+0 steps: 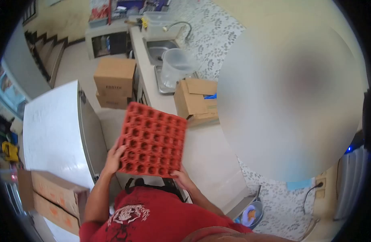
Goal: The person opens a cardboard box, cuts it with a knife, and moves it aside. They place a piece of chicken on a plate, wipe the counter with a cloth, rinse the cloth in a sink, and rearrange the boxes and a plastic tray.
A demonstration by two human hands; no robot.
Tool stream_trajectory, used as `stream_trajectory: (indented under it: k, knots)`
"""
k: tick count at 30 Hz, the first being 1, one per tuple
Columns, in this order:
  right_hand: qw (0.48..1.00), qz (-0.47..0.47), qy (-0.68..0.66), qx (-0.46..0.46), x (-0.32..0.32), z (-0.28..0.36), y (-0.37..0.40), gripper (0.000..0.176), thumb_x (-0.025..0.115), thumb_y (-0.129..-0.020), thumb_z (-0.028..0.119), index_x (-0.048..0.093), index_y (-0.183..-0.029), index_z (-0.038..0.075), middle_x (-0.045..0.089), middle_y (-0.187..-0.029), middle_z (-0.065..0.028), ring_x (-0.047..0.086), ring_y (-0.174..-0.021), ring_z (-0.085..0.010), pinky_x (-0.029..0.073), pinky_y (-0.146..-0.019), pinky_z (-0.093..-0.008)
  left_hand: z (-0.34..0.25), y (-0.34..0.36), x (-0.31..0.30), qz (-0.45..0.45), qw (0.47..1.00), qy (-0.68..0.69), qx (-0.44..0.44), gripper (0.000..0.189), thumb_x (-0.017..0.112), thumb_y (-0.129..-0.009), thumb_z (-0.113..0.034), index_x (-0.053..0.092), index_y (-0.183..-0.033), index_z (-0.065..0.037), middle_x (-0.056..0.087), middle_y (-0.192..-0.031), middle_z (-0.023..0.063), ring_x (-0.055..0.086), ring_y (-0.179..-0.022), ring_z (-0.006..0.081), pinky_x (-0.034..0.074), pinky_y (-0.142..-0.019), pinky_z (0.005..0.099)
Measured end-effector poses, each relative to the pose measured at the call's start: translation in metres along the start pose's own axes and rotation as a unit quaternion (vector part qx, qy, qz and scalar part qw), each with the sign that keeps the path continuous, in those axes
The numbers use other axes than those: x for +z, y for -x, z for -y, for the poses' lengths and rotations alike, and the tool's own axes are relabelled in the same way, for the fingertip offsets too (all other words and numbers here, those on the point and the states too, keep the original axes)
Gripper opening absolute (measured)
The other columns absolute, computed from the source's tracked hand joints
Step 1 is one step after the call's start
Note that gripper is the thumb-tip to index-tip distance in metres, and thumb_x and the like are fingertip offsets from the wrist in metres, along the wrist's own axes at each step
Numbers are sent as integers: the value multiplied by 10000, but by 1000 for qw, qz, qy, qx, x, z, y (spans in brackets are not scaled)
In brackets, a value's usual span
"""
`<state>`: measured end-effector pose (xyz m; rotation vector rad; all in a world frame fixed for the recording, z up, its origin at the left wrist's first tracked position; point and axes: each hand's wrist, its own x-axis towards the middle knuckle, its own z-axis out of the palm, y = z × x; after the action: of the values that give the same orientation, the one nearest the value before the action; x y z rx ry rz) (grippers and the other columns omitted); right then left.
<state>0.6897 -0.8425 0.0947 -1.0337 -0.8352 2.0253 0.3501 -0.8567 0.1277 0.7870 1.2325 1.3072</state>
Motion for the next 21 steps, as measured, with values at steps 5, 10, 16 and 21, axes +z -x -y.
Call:
stream_trajectory:
  k: [5,10,16,21]
  knots:
    - [990,115,68,54,93,4,-124,903,541,-773,-53,258,-1610,131,498,-1483,-78,530,-1285,-208,471,-1028,-352,-58,19,-98,-142,989,-34,27,690,492,-1058,-425,331,-1593,-20,482,-1541,127,511,-1368,232,416,-1130,375]
    - [949,249,161,105,204,10,-239,882,580,-760,7,314,-1587,163,570,-1283,-44,570,-1032,-142,525,-795,-320,-48,38,-205,-298,951,69,57,629,473,-1069,-435,433,-1522,0,564,-1444,123,599,-1253,229,486,-1056,369]
    - [891,339,258,156,331,-4,-372,812,635,-724,106,423,-1505,162,594,-1134,-57,583,-902,-156,502,-679,-324,-18,34,-273,-464,863,183,80,627,468,-1058,-509,458,-1486,-50,577,-1428,106,597,-1268,254,485,-1063,390]
    - [782,459,395,144,411,-132,-525,286,665,-824,202,667,-1087,89,644,-868,-36,598,-735,-179,508,-684,-373,16,-8,-332,-515,854,70,-38,584,300,-1111,-439,391,-1568,-86,481,-1552,151,544,-1358,282,478,-1101,435]
